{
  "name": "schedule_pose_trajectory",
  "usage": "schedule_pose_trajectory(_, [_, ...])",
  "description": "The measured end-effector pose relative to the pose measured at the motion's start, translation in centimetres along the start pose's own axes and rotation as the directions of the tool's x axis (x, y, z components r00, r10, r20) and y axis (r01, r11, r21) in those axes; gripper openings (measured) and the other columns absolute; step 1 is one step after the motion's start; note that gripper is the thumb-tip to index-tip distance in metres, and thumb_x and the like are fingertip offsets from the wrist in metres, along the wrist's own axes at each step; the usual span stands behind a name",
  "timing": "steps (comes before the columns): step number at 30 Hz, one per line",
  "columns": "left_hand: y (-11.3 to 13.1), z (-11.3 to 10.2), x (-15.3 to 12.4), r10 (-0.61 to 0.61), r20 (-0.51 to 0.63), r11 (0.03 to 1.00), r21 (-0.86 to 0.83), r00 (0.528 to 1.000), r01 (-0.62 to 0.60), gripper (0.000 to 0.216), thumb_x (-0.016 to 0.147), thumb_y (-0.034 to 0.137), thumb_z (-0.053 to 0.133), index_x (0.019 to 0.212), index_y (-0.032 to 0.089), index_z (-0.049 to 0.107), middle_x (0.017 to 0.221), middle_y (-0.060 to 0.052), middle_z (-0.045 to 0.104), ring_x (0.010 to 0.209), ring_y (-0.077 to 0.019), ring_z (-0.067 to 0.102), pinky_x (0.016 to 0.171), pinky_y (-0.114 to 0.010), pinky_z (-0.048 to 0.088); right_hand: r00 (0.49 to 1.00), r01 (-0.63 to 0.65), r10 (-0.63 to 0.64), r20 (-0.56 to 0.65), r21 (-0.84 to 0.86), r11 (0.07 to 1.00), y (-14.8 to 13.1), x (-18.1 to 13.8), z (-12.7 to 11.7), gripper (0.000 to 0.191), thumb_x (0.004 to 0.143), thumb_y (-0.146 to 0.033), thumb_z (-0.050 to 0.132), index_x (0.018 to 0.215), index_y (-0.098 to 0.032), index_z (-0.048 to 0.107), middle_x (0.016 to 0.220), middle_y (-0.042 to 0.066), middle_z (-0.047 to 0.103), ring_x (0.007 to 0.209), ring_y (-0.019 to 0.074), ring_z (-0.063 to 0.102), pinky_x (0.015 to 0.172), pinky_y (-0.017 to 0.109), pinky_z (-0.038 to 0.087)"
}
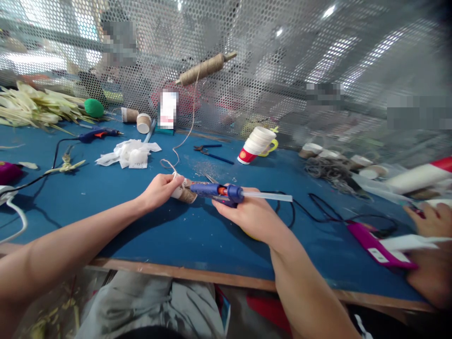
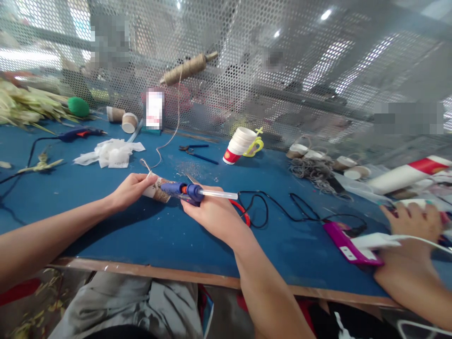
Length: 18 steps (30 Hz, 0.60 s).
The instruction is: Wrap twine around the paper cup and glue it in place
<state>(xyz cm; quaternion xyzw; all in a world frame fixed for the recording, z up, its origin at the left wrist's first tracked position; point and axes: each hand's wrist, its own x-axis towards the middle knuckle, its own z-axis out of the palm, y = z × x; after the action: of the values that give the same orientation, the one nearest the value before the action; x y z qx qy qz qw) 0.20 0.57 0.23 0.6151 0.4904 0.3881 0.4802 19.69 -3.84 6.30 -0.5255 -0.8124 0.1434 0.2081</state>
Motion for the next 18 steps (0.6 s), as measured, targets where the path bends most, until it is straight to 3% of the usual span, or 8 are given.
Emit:
schedule_pose_trajectory(9, [-0.5,-0.1,0.1,0.047,0.025,0.999,-0.002,0.999,-0.046,0.045,0.074,0.046,0.042,0.084,0.008,0.065,0.069,-0.005,0.063,0.058,-0.0127,0.051,0.056,-0.022,0.038,1.0,0.006,-0.005,0.017,-0.03,1.0,-0.3,0.1,-0.2,0.015,0.072,-0.029,0.048,0.061,-0.018,0.051,0.055,-0.002,0.051,0.05,0.0106,0.044,0.051,0.023,0.036])
schedule_pose_trajectory(18, [-0.6,0.0,0.0,0.057,-0.017,0.998,0.035,0.998,-0.056,0.042,0.07,0.046,0.046,0.071,0.009,0.065,0.063,-0.004,0.062,0.06,-0.0147,0.051,0.052,-0.022,0.038,0.999,0.027,-0.033,-0.039,-0.141,0.99,0.8,0.1,0.1,0.018,0.073,-0.03,0.047,0.06,-0.019,0.052,0.057,-0.001,0.054,0.053,0.012,0.047,0.054,0.024,0.035])
